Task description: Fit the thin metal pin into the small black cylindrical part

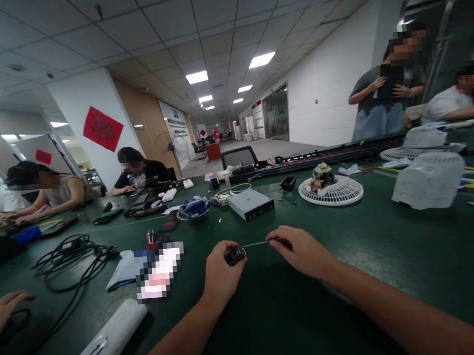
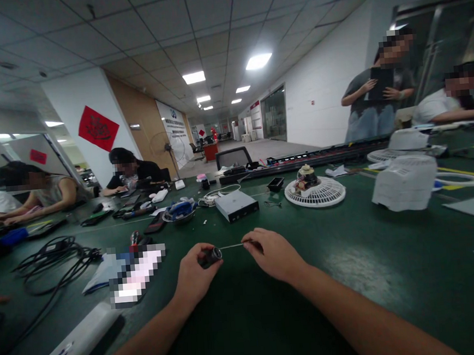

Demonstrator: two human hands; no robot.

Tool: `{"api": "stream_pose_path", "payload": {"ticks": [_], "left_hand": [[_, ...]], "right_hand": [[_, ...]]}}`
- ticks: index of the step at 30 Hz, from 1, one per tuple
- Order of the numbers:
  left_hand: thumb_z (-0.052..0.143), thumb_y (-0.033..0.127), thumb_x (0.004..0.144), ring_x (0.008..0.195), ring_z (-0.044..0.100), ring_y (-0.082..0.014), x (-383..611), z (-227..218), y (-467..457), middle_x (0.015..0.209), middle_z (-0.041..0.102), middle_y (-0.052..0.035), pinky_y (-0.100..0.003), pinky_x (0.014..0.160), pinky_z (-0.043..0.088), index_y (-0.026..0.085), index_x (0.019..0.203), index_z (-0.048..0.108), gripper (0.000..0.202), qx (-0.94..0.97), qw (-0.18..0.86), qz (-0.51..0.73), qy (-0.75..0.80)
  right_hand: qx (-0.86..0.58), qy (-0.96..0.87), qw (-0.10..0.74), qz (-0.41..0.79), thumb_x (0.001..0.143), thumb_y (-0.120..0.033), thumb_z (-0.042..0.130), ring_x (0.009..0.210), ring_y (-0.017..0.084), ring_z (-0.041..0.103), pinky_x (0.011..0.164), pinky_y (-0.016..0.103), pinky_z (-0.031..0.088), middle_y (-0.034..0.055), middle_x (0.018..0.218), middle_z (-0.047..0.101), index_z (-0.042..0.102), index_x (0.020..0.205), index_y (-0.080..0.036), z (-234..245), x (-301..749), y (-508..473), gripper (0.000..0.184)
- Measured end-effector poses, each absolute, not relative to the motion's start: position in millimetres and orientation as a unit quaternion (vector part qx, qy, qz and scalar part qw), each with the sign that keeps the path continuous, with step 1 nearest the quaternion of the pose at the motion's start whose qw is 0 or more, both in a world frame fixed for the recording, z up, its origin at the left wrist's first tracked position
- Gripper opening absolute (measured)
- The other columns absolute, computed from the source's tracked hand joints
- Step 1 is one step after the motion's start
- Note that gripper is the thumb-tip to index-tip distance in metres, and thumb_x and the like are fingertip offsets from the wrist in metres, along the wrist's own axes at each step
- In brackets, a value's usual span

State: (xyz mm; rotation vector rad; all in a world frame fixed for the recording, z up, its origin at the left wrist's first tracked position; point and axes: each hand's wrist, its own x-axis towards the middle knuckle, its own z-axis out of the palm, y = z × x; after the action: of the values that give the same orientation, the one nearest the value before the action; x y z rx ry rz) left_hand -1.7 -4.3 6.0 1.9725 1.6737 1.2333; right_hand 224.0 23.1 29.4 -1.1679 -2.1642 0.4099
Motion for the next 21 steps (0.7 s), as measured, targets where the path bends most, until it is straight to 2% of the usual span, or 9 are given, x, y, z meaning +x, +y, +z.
{"api": "stream_pose_path", "payload": {"ticks": [6,11,16,18,21], "left_hand": [[0.075,0.020,0.070,0.082,0.065,-0.0200,-0.5,4.9,-6.7,0.090,0.068,-0.0021,-0.034,0.073,0.052,0.020,0.097,0.063,0.029,0.707,0.122,0.417,0.559],[0.075,0.021,0.070,0.082,0.064,-0.0197,-1.6,1.7,-5.0,0.091,0.068,-0.0022,-0.033,0.073,0.053,0.020,0.098,0.064,0.030,0.711,0.125,0.413,0.556],[0.073,0.014,0.071,0.086,0.063,-0.0185,0.6,3.2,-5.7,0.093,0.067,-0.0007,-0.033,0.077,0.051,0.021,0.095,0.065,0.027,0.746,0.120,0.407,0.513],[0.072,0.013,0.071,0.086,0.063,-0.0183,1.7,4.7,-6.8,0.093,0.067,-0.0006,-0.033,0.077,0.051,0.022,0.094,0.065,0.026,0.753,0.115,0.405,0.506],[0.072,0.012,0.071,0.086,0.063,-0.0187,2.8,6.4,-8.5,0.092,0.067,-0.0009,-0.033,0.077,0.051,0.021,0.093,0.065,0.025,0.759,0.115,0.395,0.506]], "right_hand": [[-0.436,-0.835,0.308,0.135,0.090,-0.030,0.049,0.072,0.017,0.058,0.065,0.032,0.043,0.0042,0.087,0.065,0.070,0.099,-0.023,31.7,222.8,20.2,0.024],[-0.424,-0.840,0.313,0.134,0.084,-0.026,0.055,0.070,0.016,0.058,0.065,0.031,0.043,0.0030,0.082,0.065,0.072,0.089,-0.022,32.5,222.1,18.8,0.018],[-0.425,-0.839,0.317,0.122,0.086,-0.029,0.053,0.070,0.016,0.058,0.063,0.030,0.043,0.0036,0.083,0.065,0.071,0.094,-0.022,32.8,218.2,15.8,0.021],[-0.440,-0.838,0.307,0.100,0.082,-0.027,0.056,0.068,0.016,0.058,0.063,0.030,0.042,0.0032,0.078,0.065,0.072,0.088,-0.022,34.1,217.8,14.7,0.018],[-0.425,-0.841,0.305,0.138,0.080,-0.025,0.057,0.068,0.016,0.059,0.063,0.029,0.043,0.0024,0.077,0.067,0.072,0.082,-0.021,36.1,218.2,14.1,0.016]]}}
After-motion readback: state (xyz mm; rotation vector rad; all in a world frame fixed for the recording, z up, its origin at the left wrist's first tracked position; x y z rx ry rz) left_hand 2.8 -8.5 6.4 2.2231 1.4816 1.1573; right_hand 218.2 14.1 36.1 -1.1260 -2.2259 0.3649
